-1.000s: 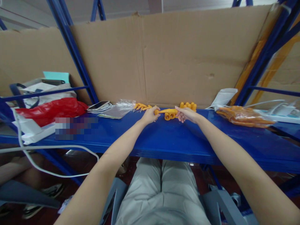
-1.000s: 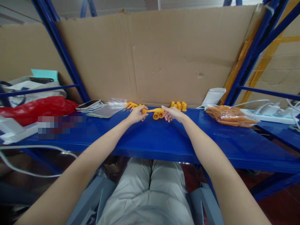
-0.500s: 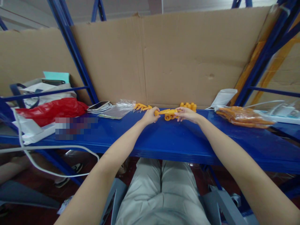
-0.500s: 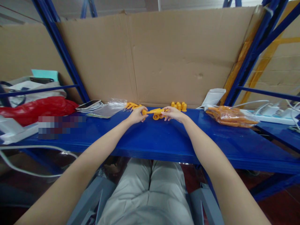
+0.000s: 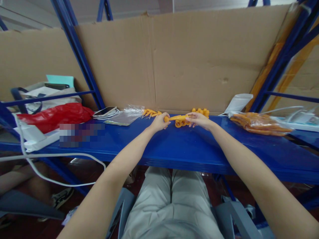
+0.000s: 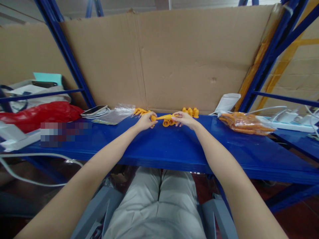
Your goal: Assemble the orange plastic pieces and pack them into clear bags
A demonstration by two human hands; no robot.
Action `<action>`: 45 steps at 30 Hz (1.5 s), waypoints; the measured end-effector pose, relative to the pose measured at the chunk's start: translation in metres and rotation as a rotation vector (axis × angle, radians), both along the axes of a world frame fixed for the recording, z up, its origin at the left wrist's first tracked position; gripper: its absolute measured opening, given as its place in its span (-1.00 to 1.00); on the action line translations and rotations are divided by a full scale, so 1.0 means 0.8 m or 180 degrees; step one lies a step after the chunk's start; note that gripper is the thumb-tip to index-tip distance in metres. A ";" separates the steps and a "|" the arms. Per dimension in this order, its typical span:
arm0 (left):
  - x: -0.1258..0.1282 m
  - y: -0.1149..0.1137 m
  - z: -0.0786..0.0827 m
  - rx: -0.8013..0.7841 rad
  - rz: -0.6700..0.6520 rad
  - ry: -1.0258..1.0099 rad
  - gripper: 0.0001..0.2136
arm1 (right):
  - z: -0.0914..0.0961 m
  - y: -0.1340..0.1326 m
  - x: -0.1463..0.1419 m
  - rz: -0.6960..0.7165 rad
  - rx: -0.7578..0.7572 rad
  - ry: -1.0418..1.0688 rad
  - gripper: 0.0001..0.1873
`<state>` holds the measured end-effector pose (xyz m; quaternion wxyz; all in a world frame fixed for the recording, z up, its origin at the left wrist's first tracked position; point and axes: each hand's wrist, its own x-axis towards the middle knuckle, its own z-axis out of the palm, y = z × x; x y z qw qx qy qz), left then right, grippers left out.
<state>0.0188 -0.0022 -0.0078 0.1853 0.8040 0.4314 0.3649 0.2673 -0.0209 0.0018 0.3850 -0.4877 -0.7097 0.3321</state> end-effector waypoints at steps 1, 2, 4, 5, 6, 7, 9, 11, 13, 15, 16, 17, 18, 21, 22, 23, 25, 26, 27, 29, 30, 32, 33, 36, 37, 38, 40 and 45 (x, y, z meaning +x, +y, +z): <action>0.000 0.001 0.000 0.0003 0.0002 -0.0012 -0.78 | -0.001 0.001 0.001 -0.0005 0.0057 0.0029 -0.43; -0.001 0.001 -0.001 0.0008 -0.0001 -0.0030 -0.78 | -0.001 0.001 0.001 -0.0015 0.0096 0.0050 -0.46; -0.001 0.002 -0.001 0.0023 -0.0023 -0.0055 -0.78 | -0.001 0.002 -0.001 -0.0035 0.0139 0.0076 -0.49; -0.001 0.002 0.000 0.0032 -0.0035 -0.0058 -0.79 | -0.001 0.001 -0.002 -0.0043 0.0144 0.0089 -0.49; -0.001 0.002 0.000 0.0049 -0.0044 -0.0047 -0.79 | -0.001 0.001 -0.004 -0.0060 0.0127 0.0118 -0.48; -0.001 0.001 0.001 0.0088 -0.0047 -0.0024 -0.79 | -0.001 0.000 -0.006 -0.0101 0.0077 0.0165 -0.47; 0.000 0.000 0.002 0.0228 -0.0046 0.0043 -0.79 | -0.002 -0.002 -0.012 -0.0258 -0.0115 0.0262 -0.41; 0.001 -0.001 0.003 0.0353 -0.0061 0.0078 -0.79 | -0.002 -0.005 -0.018 -0.0461 -0.0320 0.0300 -0.36; 0.002 -0.002 0.003 0.0356 -0.0094 0.0036 -0.80 | -0.001 -0.009 -0.023 -0.0603 -0.0416 0.0282 -0.34; 0.002 -0.002 0.003 0.0274 -0.0117 -0.0059 -0.80 | 0.003 -0.013 -0.024 -0.0642 -0.0488 0.0281 -0.32; 0.002 -0.002 0.002 0.0226 -0.0118 -0.0116 -0.80 | 0.005 -0.015 -0.024 -0.0641 -0.0541 0.0301 -0.32; 0.002 -0.002 0.002 0.0177 -0.0115 -0.0170 -0.80 | 0.007 -0.016 -0.023 -0.0617 -0.0596 0.0333 -0.32; 0.002 -0.002 0.002 0.0132 -0.0109 -0.0218 -0.80 | 0.009 -0.018 -0.022 -0.0563 -0.0636 0.0378 -0.35; 0.001 -0.001 0.003 0.0045 -0.0093 -0.0297 -0.79 | 0.012 -0.021 -0.018 -0.0215 -0.0642 0.0553 -0.56; 0.001 -0.001 0.002 0.0035 -0.0091 -0.0301 -0.79 | 0.013 -0.021 -0.017 -0.0107 -0.0603 0.0596 -0.62; 0.000 -0.001 0.002 0.0031 -0.0097 -0.0295 -0.79 | 0.012 -0.021 -0.017 -0.0036 -0.0558 0.0617 -0.64; 0.000 -0.001 0.001 0.0036 -0.0149 -0.0265 -0.79 | 0.011 -0.021 -0.018 -0.0020 -0.0491 0.0580 -0.68; 0.000 -0.001 0.001 0.0040 -0.0193 -0.0253 -0.79 | 0.011 -0.021 -0.018 -0.0062 -0.0491 0.0525 -0.67; 0.001 -0.001 0.001 0.0038 -0.0235 -0.0244 -0.79 | 0.011 -0.021 -0.019 -0.0126 -0.0524 0.0452 -0.59; 0.002 -0.003 0.001 0.0001 -0.0281 -0.0258 -0.79 | 0.012 -0.021 -0.019 -0.0302 -0.0614 0.0306 -0.42; 0.003 -0.003 0.002 -0.0028 -0.0284 -0.0284 -0.79 | 0.013 -0.021 -0.019 -0.0396 -0.0643 0.0250 -0.36; 0.005 -0.004 0.003 -0.0066 -0.0286 -0.0349 -0.79 | 0.015 -0.020 -0.017 -0.0493 -0.0688 0.0187 -0.30; 0.005 -0.004 0.003 -0.0074 -0.0295 -0.0378 -0.78 | 0.015 -0.020 -0.016 -0.0468 -0.0702 0.0201 -0.31; 0.004 -0.002 0.002 -0.0069 -0.0340 -0.0437 -0.77 | 0.015 -0.018 -0.013 -0.0176 -0.0720 0.0378 -0.51; 0.003 -0.001 0.002 -0.0063 -0.0351 -0.0447 -0.77 | 0.014 -0.017 -0.012 -0.0079 -0.0691 0.0454 -0.60; 0.002 0.000 0.001 -0.0054 -0.0351 -0.0453 -0.77 | 0.014 -0.017 -0.012 -0.0019 -0.0643 0.0517 -0.66; 0.001 0.001 0.001 -0.0019 -0.0324 -0.0429 -0.77 | 0.012 -0.016 -0.011 -0.0007 -0.0519 0.0574 -0.70; -0.002 0.002 0.001 0.0248 -0.0194 -0.0194 -0.81 | 0.012 -0.014 -0.013 0.0015 -0.0322 0.0482 -0.60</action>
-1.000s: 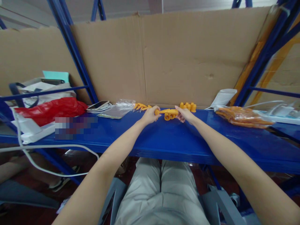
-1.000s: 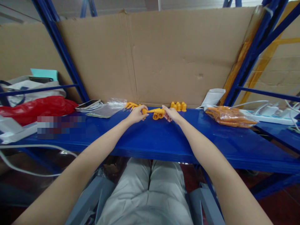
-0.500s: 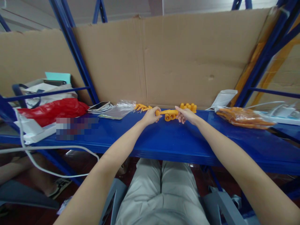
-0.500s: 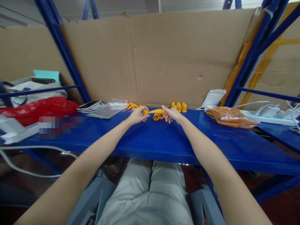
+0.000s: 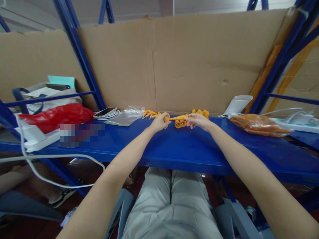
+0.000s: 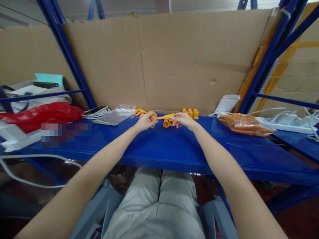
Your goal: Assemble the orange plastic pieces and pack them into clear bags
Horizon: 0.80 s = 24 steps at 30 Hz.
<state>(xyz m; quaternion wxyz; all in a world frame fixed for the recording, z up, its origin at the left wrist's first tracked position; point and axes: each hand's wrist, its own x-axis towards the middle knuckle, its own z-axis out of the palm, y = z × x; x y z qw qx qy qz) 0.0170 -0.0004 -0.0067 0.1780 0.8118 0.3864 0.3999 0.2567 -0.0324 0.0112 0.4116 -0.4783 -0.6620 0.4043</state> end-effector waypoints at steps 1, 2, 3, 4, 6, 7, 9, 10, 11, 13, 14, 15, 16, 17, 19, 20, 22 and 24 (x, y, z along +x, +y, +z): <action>-0.001 0.000 0.001 0.0070 0.0030 0.0049 -0.81 | 0.000 0.000 0.000 0.0005 0.0026 -0.0018 -0.55; -0.001 0.000 0.001 0.0126 0.0054 0.0095 -0.82 | 0.000 0.000 -0.001 0.0005 0.0063 -0.0033 -0.51; -0.002 0.000 0.002 0.0164 0.0069 0.0133 -0.82 | 0.000 0.000 -0.001 0.0009 0.0109 -0.0050 -0.49; -0.002 -0.001 0.003 0.0186 0.0072 0.0162 -0.82 | 0.001 0.000 -0.001 0.0014 0.0161 -0.0071 -0.47; -0.002 -0.002 0.004 0.0198 0.0063 0.0192 -0.82 | 0.002 -0.001 -0.001 0.0019 0.0268 -0.0125 -0.45; -0.001 -0.003 0.005 0.0201 0.0058 0.0192 -0.82 | 0.002 -0.002 -0.001 0.0009 0.0317 -0.0155 -0.44; 0.000 -0.005 0.005 0.0215 0.0055 0.0172 -0.82 | 0.002 -0.003 -0.001 -0.0057 0.0394 -0.0212 -0.42; 0.001 -0.006 0.006 0.0213 0.0063 0.0156 -0.82 | 0.002 -0.004 -0.001 -0.0101 0.0425 -0.0237 -0.41; 0.001 -0.007 0.006 0.0201 0.0080 0.0138 -0.82 | 0.002 -0.005 -0.002 -0.0140 0.0449 -0.0259 -0.40; 0.002 -0.009 0.006 0.0165 0.0115 0.0111 -0.82 | 0.001 -0.006 -0.004 -0.0194 0.0481 -0.0301 -0.37; 0.002 -0.010 0.007 0.0159 0.0128 0.0104 -0.82 | 0.001 -0.007 -0.004 -0.0205 0.0491 -0.0322 -0.36; 0.002 -0.010 0.007 0.0168 0.0135 0.0102 -0.83 | 0.001 -0.007 -0.005 -0.0214 0.0505 -0.0332 -0.35; 0.002 -0.011 0.008 0.0188 0.0138 0.0105 -0.83 | 0.000 -0.008 -0.006 -0.0223 0.0524 -0.0329 -0.35; 0.002 -0.011 0.009 0.0215 0.0140 0.0110 -0.83 | 0.000 -0.008 -0.007 -0.0228 0.0546 -0.0314 -0.34; 0.002 -0.012 0.010 0.0247 0.0156 0.0110 -0.83 | 0.001 -0.009 -0.008 -0.0219 0.0576 -0.0245 -0.32; 0.003 -0.012 0.011 0.0238 0.0164 0.0092 -0.83 | 0.001 -0.009 -0.008 -0.0210 0.0573 -0.0202 -0.31; 0.004 -0.013 0.011 0.0143 0.0145 -0.0004 -0.82 | 0.001 -0.009 -0.008 -0.0194 0.0528 -0.0153 -0.32; 0.007 -0.015 0.011 -0.0096 0.0048 -0.0180 -0.81 | 0.000 -0.007 -0.008 -0.0228 0.0500 -0.0201 -0.35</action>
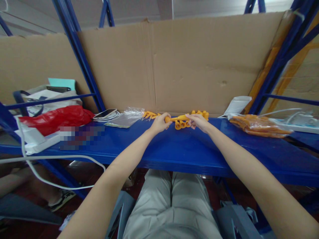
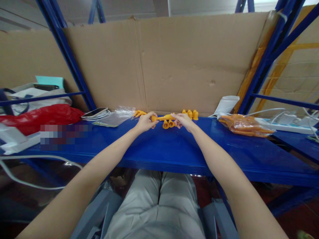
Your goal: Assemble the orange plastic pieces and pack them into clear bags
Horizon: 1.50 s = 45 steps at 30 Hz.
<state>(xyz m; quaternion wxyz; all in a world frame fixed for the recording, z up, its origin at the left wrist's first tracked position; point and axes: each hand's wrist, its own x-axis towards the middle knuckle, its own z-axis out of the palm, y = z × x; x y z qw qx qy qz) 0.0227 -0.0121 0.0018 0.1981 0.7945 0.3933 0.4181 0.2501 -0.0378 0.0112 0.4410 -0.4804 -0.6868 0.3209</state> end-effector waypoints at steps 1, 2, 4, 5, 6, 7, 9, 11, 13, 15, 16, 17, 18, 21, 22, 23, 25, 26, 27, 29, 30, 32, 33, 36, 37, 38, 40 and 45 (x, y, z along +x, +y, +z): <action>0.001 -0.001 0.000 -0.0165 -0.0075 -0.0101 -0.80 | -0.001 0.001 0.000 -0.0059 0.0033 -0.0058 -0.37; 0.003 -0.002 0.000 -0.0346 -0.0163 -0.0192 -0.79 | -0.002 0.003 0.000 -0.0142 0.0115 -0.0132 -0.39; 0.005 -0.003 0.000 -0.0695 -0.0334 -0.0314 -0.76 | -0.005 0.006 -0.001 -0.0341 0.0457 -0.0286 -0.42; 0.006 -0.004 0.000 -0.0833 -0.0400 -0.0356 -0.75 | -0.006 0.008 -0.001 -0.0436 0.0692 -0.0371 -0.44; 0.007 -0.005 0.000 -0.0937 -0.0458 -0.0391 -0.73 | -0.007 0.009 -0.001 -0.0526 0.0926 -0.0485 -0.46; 0.008 -0.006 0.001 -0.1010 -0.0502 -0.0430 -0.72 | -0.008 0.009 0.000 -0.0620 0.1135 -0.0632 -0.47; 0.010 -0.007 0.001 -0.1081 -0.0562 -0.0523 -0.69 | -0.008 0.009 0.001 -0.0840 0.1421 -0.0996 -0.48; 0.011 -0.008 0.002 -0.1091 -0.0607 -0.0593 -0.69 | -0.008 0.009 0.001 -0.1073 0.1549 -0.1326 -0.50; 0.013 -0.009 0.001 -0.1078 -0.0626 -0.0627 -0.69 | -0.008 0.009 0.001 -0.1243 0.1627 -0.1517 -0.53; 0.014 -0.009 0.000 -0.1058 -0.0643 -0.0645 -0.70 | -0.010 0.010 0.001 -0.1345 0.1670 -0.1605 -0.53; 0.014 -0.009 0.000 -0.1049 -0.0655 -0.0651 -0.70 | -0.011 0.011 0.001 -0.1381 0.1678 -0.1628 -0.53; 0.015 -0.009 -0.001 -0.1043 -0.0673 -0.0651 -0.71 | -0.012 0.013 0.002 -0.1405 0.1687 -0.1645 -0.52; 0.016 -0.009 -0.002 -0.1039 -0.0690 -0.0650 -0.71 | -0.013 0.014 0.002 -0.1428 0.1694 -0.1659 -0.51; 0.018 -0.010 -0.002 -0.1021 -0.0695 -0.0656 -0.71 | -0.015 0.018 0.004 -0.1495 0.1699 -0.1709 -0.48; 0.018 -0.011 -0.001 -0.1009 -0.0686 -0.0660 -0.71 | -0.016 0.019 0.005 -0.1513 0.1695 -0.1720 -0.47; 0.019 -0.013 0.000 -0.0993 -0.0675 -0.0663 -0.71 | -0.015 0.019 0.006 -0.1531 0.1681 -0.1731 -0.46; 0.019 -0.015 0.001 -0.0952 -0.0653 -0.0647 -0.73 | -0.014 0.019 0.006 -0.1557 0.1642 -0.1749 -0.46; 0.020 -0.017 0.002 -0.0926 -0.0644 -0.0629 -0.74 | -0.013 0.019 0.006 -0.1570 0.1626 -0.1758 -0.46; 0.019 -0.017 0.003 -0.0894 -0.0633 -0.0610 -0.74 | -0.013 0.019 0.006 -0.1584 0.1614 -0.1763 -0.46; 0.019 -0.018 0.003 -0.0805 -0.0613 -0.0571 -0.75 | -0.011 0.020 0.006 -0.1612 0.1593 -0.1752 -0.47; 0.019 -0.017 0.002 -0.0751 -0.0607 -0.0547 -0.74 | -0.010 0.021 0.006 -0.1618 0.1576 -0.1737 -0.47; 0.018 -0.015 0.001 -0.0625 -0.0579 -0.0487 -0.75 | -0.010 0.023 0.006 -0.1622 0.1499 -0.1697 -0.49; 0.018 -0.014 0.000 -0.0551 -0.0554 -0.0444 -0.75 | -0.009 0.024 0.006 -0.1614 0.1454 -0.1669 -0.50; 0.016 -0.013 -0.001 -0.0247 -0.0444 -0.0228 -0.79 | -0.010 0.027 0.006 -0.1554 0.1354 -0.1544 -0.52; 0.015 -0.013 0.000 -0.0108 -0.0402 -0.0122 -0.80 | -0.010 0.028 0.006 -0.1527 0.1328 -0.1484 -0.52; 0.015 -0.014 0.001 0.0041 -0.0356 -0.0008 -0.81 | -0.011 0.028 0.006 -0.1500 0.1295 -0.1421 -0.52; 0.014 -0.015 0.003 0.0346 -0.0236 0.0203 -0.82 | -0.011 0.029 0.005 -0.1478 0.1185 -0.1308 -0.53; 0.015 -0.017 0.007 0.0874 -0.0011 0.0422 -0.82 | -0.010 0.030 0.005 -0.1465 0.0993 -0.1163 -0.56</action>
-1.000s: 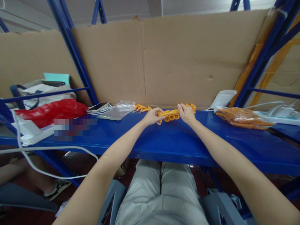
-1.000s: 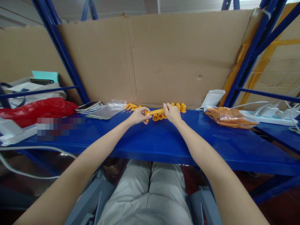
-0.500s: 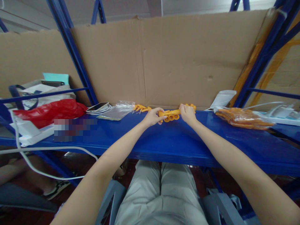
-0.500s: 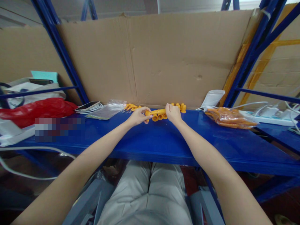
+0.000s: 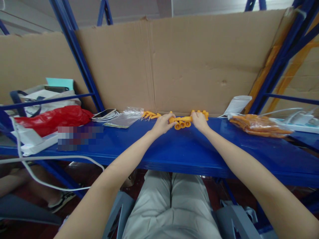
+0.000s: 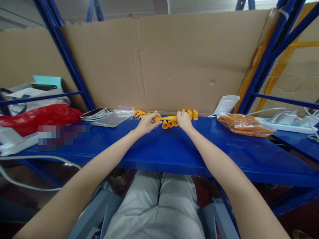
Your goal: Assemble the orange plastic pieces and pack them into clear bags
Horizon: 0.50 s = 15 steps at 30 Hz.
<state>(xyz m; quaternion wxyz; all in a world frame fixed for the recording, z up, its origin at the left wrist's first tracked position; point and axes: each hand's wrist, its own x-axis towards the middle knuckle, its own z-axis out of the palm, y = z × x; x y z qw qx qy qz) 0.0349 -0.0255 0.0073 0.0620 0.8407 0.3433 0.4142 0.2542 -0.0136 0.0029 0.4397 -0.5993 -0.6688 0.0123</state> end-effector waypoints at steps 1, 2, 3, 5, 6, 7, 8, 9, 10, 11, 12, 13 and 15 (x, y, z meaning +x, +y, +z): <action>0.000 0.000 0.000 0.0067 0.0017 0.0013 -0.82 | 0.001 -0.001 -0.001 0.0002 -0.0004 0.0034 -0.56; 0.001 0.001 -0.001 0.0126 0.0037 0.0027 -0.83 | 0.002 -0.002 -0.002 -0.0006 -0.0025 0.0077 -0.56; 0.001 0.002 -0.002 0.0181 0.0061 0.0043 -0.83 | 0.004 -0.004 -0.004 -0.0025 -0.0063 0.0135 -0.56; -0.001 0.006 -0.003 0.0270 0.0118 0.0076 -0.84 | 0.007 -0.009 -0.010 -0.0030 -0.0158 0.0265 -0.54; -0.003 0.009 -0.004 0.0300 0.0144 0.0094 -0.84 | 0.008 -0.013 -0.013 0.0001 -0.0194 0.0331 -0.53; -0.005 0.013 -0.004 0.0319 0.0167 0.0113 -0.84 | 0.009 -0.016 -0.017 0.0075 -0.0209 0.0387 -0.51; -0.008 0.018 -0.004 0.0331 0.0186 0.0135 -0.84 | 0.009 -0.020 -0.021 0.0190 -0.0206 0.0430 -0.49; -0.011 0.023 -0.003 0.0334 0.0201 0.0171 -0.83 | 0.008 -0.023 -0.025 0.0348 -0.0205 0.0457 -0.46; -0.015 0.030 -0.001 0.0333 0.0219 0.0221 -0.81 | 0.007 -0.026 -0.028 0.0545 -0.0220 0.0480 -0.44; -0.018 0.037 0.001 0.0329 0.0248 0.0295 -0.80 | 0.005 -0.028 -0.031 0.0773 -0.0264 0.0509 -0.42; -0.022 0.045 0.004 0.0318 0.0307 0.0418 -0.78 | 0.003 -0.029 -0.033 0.1024 -0.0344 0.0543 -0.41; -0.025 0.052 0.008 0.0303 0.0409 0.0582 -0.75 | 0.002 -0.030 -0.035 0.1277 -0.0448 0.0591 -0.40; -0.030 0.066 0.016 0.0273 0.0664 0.1002 -0.70 | -0.001 -0.030 -0.036 0.1698 -0.0653 0.0716 -0.40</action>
